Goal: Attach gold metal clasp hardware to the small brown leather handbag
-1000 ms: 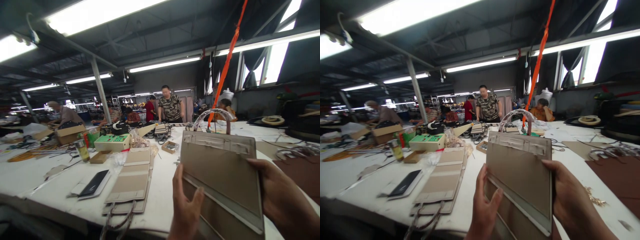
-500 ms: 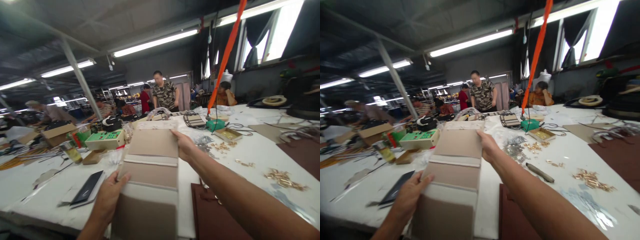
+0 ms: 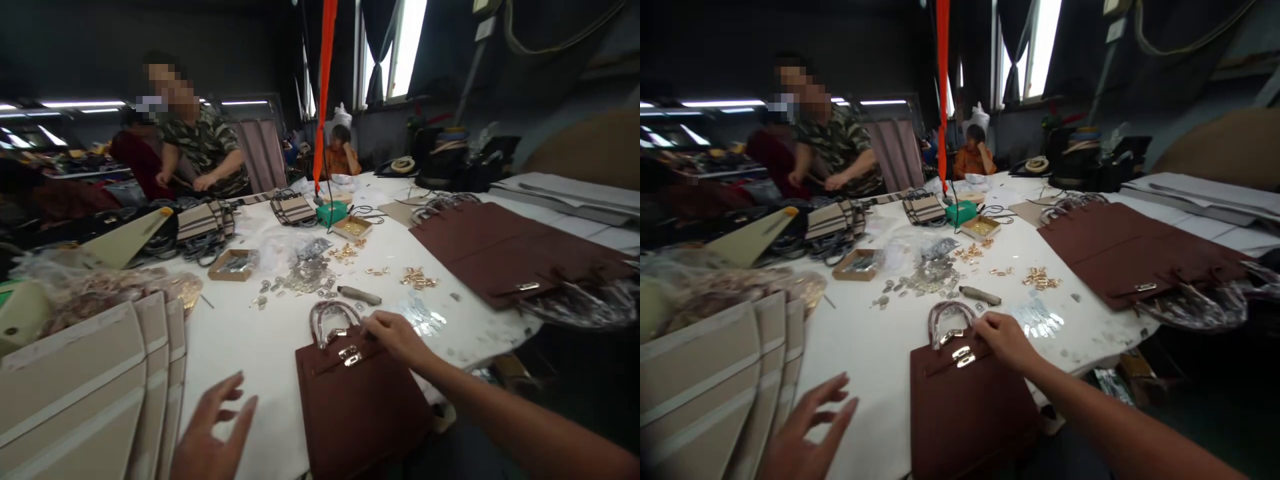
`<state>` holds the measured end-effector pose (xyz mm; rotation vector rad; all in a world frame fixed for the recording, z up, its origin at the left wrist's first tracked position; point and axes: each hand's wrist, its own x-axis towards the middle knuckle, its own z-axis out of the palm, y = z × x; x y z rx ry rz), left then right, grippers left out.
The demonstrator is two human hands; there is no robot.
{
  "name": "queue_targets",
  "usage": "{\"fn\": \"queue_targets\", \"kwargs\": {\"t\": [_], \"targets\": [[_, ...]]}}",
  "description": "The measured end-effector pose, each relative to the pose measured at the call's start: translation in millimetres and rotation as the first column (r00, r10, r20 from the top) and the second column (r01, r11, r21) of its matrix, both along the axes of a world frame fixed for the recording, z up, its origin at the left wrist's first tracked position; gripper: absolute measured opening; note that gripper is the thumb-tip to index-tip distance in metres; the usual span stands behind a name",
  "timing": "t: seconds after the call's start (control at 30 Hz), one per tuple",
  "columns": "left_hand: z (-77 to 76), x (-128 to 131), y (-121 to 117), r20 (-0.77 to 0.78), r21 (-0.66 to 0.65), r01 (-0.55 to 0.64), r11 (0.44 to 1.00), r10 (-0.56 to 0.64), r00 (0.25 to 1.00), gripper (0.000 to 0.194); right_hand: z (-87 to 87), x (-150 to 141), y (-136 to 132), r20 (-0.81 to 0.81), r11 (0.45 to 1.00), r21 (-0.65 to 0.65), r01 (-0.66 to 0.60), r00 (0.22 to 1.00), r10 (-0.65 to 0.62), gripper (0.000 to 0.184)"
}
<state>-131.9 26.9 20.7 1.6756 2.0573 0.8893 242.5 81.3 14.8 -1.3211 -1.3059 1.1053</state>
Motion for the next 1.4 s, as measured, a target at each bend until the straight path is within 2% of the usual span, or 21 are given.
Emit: {"fn": "queue_targets", "kwargs": {"t": [0.07,0.13,0.2,0.27,0.33,0.4,0.53,0.67,0.7,0.73,0.77,0.8,0.83,0.87,0.9,0.97,1.07,1.13,1.2,1.3,1.4], "targets": [[-38.0,50,-1,-0.016,0.082,0.096,0.992,-0.095,0.995,0.06,-9.3,59,17,0.271,0.987,0.062,0.151,0.949,-0.162,0.035],[-67.2,82,2,-0.096,0.219,0.176,0.96,-0.158,0.983,0.056,-18.1,107,37,0.534,0.958,0.161,0.239,0.795,-0.288,0.025],[-83.9,99,7,-0.196,0.317,0.23,0.92,-0.173,0.965,0.053,-26.1,139,58,0.691,0.943,0.212,0.255,0.644,-0.329,0.025],[-88.0,108,9,-0.275,0.341,0.261,0.903,-0.17,0.946,0.05,-32.9,157,77,0.811,0.959,0.196,0.203,0.516,-0.275,0.03],[-83.1,114,7,-0.327,0.308,0.287,0.907,-0.182,0.927,0.045,-38.6,164,94,0.894,0.979,0.151,0.138,0.404,-0.195,0.031],[-74.3,119,5,-0.37,0.245,0.302,0.921,-0.199,0.907,0.041,-42.9,165,107,0.921,0.987,0.112,0.119,0.361,-0.148,0.032],[-61.1,129,4,-0.427,0.15,0.29,0.945,-0.202,0.881,0.036,-43.7,167,123,0.927,0.99,0.077,0.12,0.358,-0.115,0.033],[-58.8,134,9,-0.415,0.144,0.268,0.953,-0.188,0.89,0.032,-29.8,169,119,0.907,0.977,0.114,0.181,0.382,-0.176,0.041],[-58.6,135,10,-0.403,0.145,0.263,0.954,-0.186,0.896,0.032,-25.0,165,112,0.873,0.971,0.127,0.2,0.443,-0.205,0.043],[-58.2,136,11,-0.39,0.144,0.257,0.956,-0.184,0.902,0.033,-20.5,158,102,0.802,0.968,0.127,0.216,0.552,-0.229,0.044],[-57.5,137,13,-0.374,0.14,0.249,0.958,-0.181,0.909,0.033,-16.8,147,89,0.682,0.971,0.106,0.216,0.694,-0.229,0.043],[-56.5,139,15,-0.358,0.133,0.244,0.961,-0.183,0.916,0.033,-14.5,132,74,0.501,0.979,0.066,0.193,0.842,-0.2,0.042],[-55.1,140,16,-0.343,0.123,0.243,0.962,-0.189,0.92,0.032,-13.9,114,56,0.28,0.99,0.012,0.143,0.95,-0.141,0.042],[-53.5,141,18,-0.328,0.112,0.248,0.962,-0.199,0.923,0.031,-15.3,94,37,0.078,0.998,-0.041,0.052,0.996,-0.048,0.045],[-51.9,143,20,-0.317,0.101,0.255,0.962,-0.212,0.925,0.029,-18.3,73,19,-0.097,0.996,-0.084,-0.03,0.995,0.022,0.047],[-49.1,144,23,-0.299,0.082,0.277,0.957,-0.241,0.923,0.026,-27.6,33,-13,-0.365,0.976,-0.157,-0.154,0.927,0.087,0.048],[-47.0,144,24,-0.281,0.073,0.296,0.952,-0.265,0.923,0.031,-42.0,-8,-37,-0.579,0.949,-0.226,-0.222,0.814,0.052,0.051],[-47.0,143,22,-0.263,0.085,0.296,0.951,-0.265,0.928,0.038,-49.0,-20,-40,-0.611,0.948,-0.216,-0.234,0.79,0.055,0.05],[-47.4,143,18,-0.232,0.117,0.296,0.948,-0.264,0.936,0.04,-54.3,-25,-38,-0.581,0.961,-0.162,-0.223,0.809,0.09,0.043],[-48.3,144,11,-0.178,0.191,0.289,0.938,-0.256,0.95,0.028,-61.3,-27,-36,-0.477,0.981,-0.101,-0.167,0.873,0.1,0.035],[-50.1,146,6,-0.08,0.287,0.253,0.924,-0.24,0.967,0.017,-66.8,-28,-38,-0.42,0.987,-0.098,-0.124,0.905,0.072,0.045]]}}
